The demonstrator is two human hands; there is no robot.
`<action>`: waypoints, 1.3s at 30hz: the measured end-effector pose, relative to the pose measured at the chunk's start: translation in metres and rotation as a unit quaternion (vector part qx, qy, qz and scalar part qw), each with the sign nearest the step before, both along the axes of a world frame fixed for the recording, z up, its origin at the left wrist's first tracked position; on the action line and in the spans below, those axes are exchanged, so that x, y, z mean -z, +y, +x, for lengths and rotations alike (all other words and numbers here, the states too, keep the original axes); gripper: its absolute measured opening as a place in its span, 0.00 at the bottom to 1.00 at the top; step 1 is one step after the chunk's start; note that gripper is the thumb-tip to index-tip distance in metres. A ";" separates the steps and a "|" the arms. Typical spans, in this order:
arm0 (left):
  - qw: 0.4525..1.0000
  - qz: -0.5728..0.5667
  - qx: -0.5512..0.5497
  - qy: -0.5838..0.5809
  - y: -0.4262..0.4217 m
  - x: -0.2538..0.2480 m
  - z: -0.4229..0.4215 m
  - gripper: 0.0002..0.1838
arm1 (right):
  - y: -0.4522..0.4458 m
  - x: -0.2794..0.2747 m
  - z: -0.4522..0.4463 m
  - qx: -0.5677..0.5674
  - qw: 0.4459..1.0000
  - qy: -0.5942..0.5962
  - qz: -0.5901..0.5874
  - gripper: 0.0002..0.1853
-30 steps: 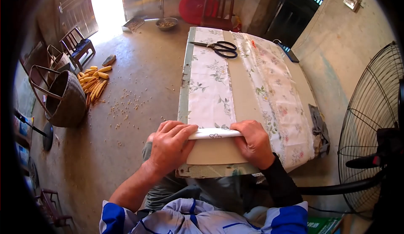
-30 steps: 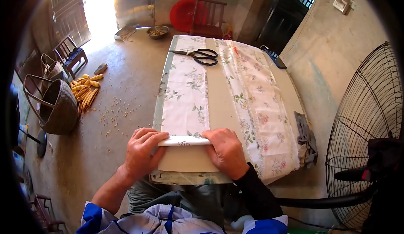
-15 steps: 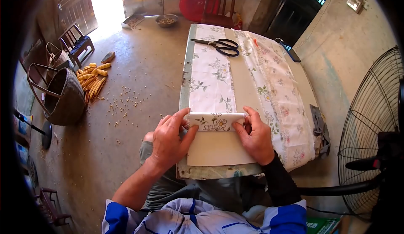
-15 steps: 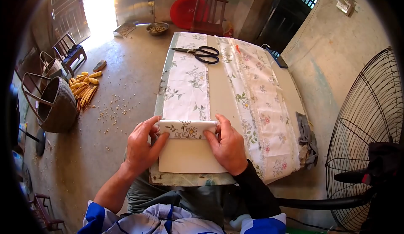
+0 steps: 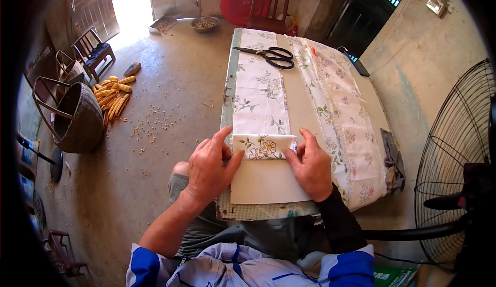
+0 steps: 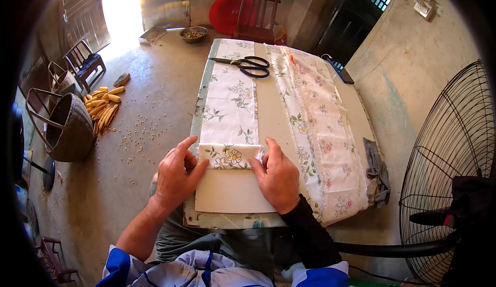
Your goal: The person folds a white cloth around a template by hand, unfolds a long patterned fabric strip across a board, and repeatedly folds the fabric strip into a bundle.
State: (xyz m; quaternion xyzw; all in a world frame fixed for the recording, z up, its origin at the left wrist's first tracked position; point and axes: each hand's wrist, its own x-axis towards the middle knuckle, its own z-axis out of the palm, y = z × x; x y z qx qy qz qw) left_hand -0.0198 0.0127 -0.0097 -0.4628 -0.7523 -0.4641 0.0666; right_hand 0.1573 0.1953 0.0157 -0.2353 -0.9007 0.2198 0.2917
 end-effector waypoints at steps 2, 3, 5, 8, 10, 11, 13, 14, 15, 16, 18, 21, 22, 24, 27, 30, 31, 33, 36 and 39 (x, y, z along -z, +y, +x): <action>1.000 0.001 -0.001 -0.007 0.000 0.000 0.000 0.27 | -0.002 -0.004 0.000 0.000 1.000 -0.006 0.005 0.32; 1.000 0.002 -0.003 -0.013 0.000 0.001 0.000 0.26 | -0.003 -0.004 -0.001 0.005 1.000 -0.008 0.014 0.32; 1.000 0.005 -0.006 -0.019 0.001 0.001 0.000 0.24 | -0.007 -0.003 0.000 0.015 0.999 -0.011 0.033 0.31; 1.000 0.005 -0.008 -0.019 0.001 0.002 0.001 0.22 | -0.008 -0.005 0.000 0.013 0.996 -0.016 0.091 0.31; 1.000 0.002 -0.010 -0.021 0.001 0.002 0.001 0.21 | -0.015 -0.016 0.000 -0.029 0.990 -0.007 0.136 0.32; 1.000 0.000 -0.014 -0.022 0.002 0.002 0.002 0.21 | -0.020 -0.020 -0.001 -0.049 0.986 -0.002 0.158 0.32; 1.000 -0.006 -0.017 -0.022 0.003 0.002 0.002 0.21 | -0.033 -0.022 -0.004 -0.109 0.981 -0.030 0.160 0.36; 1.000 -0.008 -0.020 -0.022 0.003 0.002 0.003 0.21 | -0.039 -0.020 -0.007 -0.137 0.977 -0.043 0.160 0.39; 0.999 -0.010 -0.022 -0.022 0.002 0.001 0.003 0.21 | -0.044 -0.018 -0.011 -0.159 0.972 -0.057 0.163 0.41; 0.999 -0.011 -0.022 -0.022 0.003 0.001 0.004 0.21 | -0.048 -0.015 -0.016 -0.179 0.967 -0.071 0.167 0.44; 0.999 -0.023 -0.021 -0.044 0.003 0.001 0.004 0.21 | -0.050 -0.005 -0.021 -0.204 0.959 -0.116 0.160 0.53; 0.998 -0.039 -0.019 -0.049 0.003 -0.004 0.004 0.21 | -0.046 0.004 -0.019 -0.207 0.960 -0.135 0.132 0.56; 0.998 -0.045 -0.016 -0.047 0.002 -0.006 0.004 0.21 | -0.043 0.004 -0.017 -0.202 0.960 -0.146 0.127 0.56; 0.997 -0.058 -0.012 -0.055 0.000 -0.006 0.004 0.21 | -0.036 0.001 -0.009 -0.193 0.960 -0.168 0.115 0.57; 0.994 -0.077 -0.009 -0.073 0.000 -0.007 0.002 0.23 | -0.025 0.004 0.000 -0.156 0.961 -0.185 0.135 0.59; 0.993 -0.105 -0.023 -0.043 -0.002 -0.015 0.000 0.27 | -0.013 0.005 0.006 -0.139 0.964 -0.186 0.127 0.59; 0.993 -0.113 -0.035 -0.009 -0.002 -0.019 0.001 0.29 | -0.013 0.006 0.006 -0.142 0.964 -0.184 0.130 0.59; 0.988 -0.114 -0.056 0.086 -0.001 -0.031 0.002 0.32 | -0.013 0.007 0.006 -0.143 0.964 -0.179 0.135 0.59; 0.974 -0.085 -0.042 0.204 0.005 -0.047 0.012 0.38 | -0.014 0.006 0.005 -0.140 0.963 -0.185 0.135 0.60; 0.977 -0.065 0.079 0.188 0.018 -0.051 0.029 0.43 | -0.016 0.003 0.005 -0.141 0.966 -0.183 0.119 0.54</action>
